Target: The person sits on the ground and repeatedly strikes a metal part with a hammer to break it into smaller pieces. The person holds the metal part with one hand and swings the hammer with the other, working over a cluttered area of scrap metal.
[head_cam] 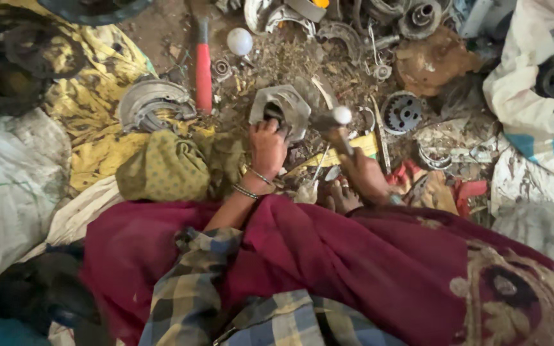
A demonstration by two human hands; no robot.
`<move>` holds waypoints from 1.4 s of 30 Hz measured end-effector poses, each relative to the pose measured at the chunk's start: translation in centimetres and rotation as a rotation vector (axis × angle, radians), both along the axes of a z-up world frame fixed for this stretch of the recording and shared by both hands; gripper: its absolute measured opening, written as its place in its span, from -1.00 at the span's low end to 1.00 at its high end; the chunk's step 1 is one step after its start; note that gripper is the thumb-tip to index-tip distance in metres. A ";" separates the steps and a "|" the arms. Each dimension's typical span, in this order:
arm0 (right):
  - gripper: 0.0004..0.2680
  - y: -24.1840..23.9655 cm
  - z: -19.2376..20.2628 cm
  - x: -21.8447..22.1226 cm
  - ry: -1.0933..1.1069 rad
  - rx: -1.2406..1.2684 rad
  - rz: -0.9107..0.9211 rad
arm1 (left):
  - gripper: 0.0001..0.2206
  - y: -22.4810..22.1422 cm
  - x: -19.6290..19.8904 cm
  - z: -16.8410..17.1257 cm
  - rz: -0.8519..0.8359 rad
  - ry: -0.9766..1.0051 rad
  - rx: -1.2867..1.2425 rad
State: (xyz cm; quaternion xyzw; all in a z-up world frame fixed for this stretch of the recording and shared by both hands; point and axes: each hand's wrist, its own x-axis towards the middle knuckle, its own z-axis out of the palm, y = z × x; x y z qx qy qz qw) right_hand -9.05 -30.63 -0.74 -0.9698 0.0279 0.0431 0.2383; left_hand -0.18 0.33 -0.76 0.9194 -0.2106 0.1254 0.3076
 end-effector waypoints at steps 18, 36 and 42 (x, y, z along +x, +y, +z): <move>-0.76 4.3 7.5 1.9 0.039 0.057 0.056 | -0.72 0.9 -1.2 0.5 -0.082 0.023 0.062; -0.74 1.1 7.4 3.3 -0.501 0.799 0.204 | -0.77 1.4 -0.7 0.2 -0.111 0.006 0.100; -0.75 0.3 -1.1 0.6 -0.249 -0.268 0.509 | -0.75 1.2 -0.8 0.4 -0.056 0.013 0.071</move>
